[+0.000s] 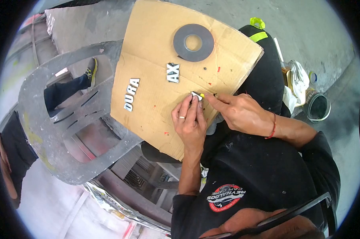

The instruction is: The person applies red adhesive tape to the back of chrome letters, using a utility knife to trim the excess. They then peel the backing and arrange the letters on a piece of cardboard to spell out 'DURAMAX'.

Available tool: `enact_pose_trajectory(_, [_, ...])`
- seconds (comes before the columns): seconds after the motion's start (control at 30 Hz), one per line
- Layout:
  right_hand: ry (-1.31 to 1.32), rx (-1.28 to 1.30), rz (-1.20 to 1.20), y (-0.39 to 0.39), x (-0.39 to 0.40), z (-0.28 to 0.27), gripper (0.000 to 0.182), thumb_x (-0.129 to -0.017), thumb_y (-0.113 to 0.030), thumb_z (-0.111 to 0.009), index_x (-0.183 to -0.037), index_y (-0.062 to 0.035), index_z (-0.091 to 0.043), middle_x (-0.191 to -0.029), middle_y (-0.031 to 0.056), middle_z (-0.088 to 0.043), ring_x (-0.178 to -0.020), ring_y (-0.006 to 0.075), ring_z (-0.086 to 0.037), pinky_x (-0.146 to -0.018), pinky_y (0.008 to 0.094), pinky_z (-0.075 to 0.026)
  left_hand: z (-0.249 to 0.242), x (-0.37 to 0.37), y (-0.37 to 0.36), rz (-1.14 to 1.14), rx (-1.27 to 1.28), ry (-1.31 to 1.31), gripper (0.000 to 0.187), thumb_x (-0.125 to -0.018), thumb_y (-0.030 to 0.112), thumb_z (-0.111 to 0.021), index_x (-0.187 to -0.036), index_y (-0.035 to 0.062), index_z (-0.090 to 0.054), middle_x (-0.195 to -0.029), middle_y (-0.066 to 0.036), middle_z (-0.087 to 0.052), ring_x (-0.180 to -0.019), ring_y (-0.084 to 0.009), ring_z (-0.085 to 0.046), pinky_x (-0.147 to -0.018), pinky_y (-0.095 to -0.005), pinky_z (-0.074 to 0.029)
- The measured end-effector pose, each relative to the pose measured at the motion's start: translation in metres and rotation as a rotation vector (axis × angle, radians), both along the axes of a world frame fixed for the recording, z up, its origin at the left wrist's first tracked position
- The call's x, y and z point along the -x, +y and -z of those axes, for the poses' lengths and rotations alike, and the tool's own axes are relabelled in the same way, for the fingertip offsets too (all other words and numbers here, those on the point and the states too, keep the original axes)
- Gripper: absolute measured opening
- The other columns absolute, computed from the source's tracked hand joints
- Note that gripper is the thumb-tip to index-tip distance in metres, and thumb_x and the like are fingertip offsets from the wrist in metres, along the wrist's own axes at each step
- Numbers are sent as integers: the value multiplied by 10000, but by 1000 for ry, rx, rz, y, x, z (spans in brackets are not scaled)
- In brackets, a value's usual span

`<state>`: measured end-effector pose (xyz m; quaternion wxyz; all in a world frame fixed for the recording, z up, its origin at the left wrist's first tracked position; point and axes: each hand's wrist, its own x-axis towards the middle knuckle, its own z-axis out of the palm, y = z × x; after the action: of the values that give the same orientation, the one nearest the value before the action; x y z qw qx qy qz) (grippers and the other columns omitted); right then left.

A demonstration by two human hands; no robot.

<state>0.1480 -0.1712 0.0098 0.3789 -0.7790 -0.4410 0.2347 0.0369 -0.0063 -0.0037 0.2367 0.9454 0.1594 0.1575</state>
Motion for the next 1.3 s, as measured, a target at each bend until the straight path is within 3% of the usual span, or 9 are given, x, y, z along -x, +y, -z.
enact_pose_trajectory(0.07, [30, -17, 13, 1, -1, -1, 593, -800, -1, -677, -1374, 61, -542, -933, 190, -678, -717, 410, -721, -610, 461, -584, 1, 1, 1, 2, 2, 1, 268, -856, -30, -802, -1122, -4, -789, -1151, -138, -762, -1021, -303, -676, -898, -388, -543])
enact_pose_trajectory(0.5, [1, 81, -65, -14, 5, -19, 649, -812, -12, -660, -1432, 80, -493, -1009, 196, -671, -686, 402, -712, -614, 478, -591, 5, 0, -2, -10, -6, -23, 246, -861, -27, -794, -1107, -15, -785, -1163, -139, -749, -1006, -306, -661, -871, -395, -544])
enact_pose_trajectory(0.67, [10, 175, -114, -29, 4, -26, 709, -795, -24, -678, -1471, 68, -486, -979, 181, -669, -666, 377, -709, -604, 446, -585, 7, 0, 0, -30, 24, -35, 236, -868, -17, -792, -1104, -7, -790, -1158, -139, -754, -1018, -302, -666, -883, -390, -546])
enact_pose_trajectory(0.87, [-43, -22, 46, -6, 0, -2, 664, -809, -16, -672, -1444, 87, -509, -948, 204, -666, -684, 384, -708, -598, 440, -576, 2, 2, 3, -20, 55, -3, 229, -871, -7, -796, -1099, 16, -800, -1140, -123, -767, -1032, -292, -675, -902, -383, -545])
enact_pose_trajectory(1.3, [-2, -1, -9, 6, 2, -3, 603, -826, -13, -657, -1396, 113, -506, -952, 225, -663, -713, 413, -711, -610, 467, -584, 5, 2, 2, -21, 63, -18, 251, -864, -18, -799, -1113, 12, -795, -1140, -125, -766, -1028, -295, -682, -902, -387, -544])
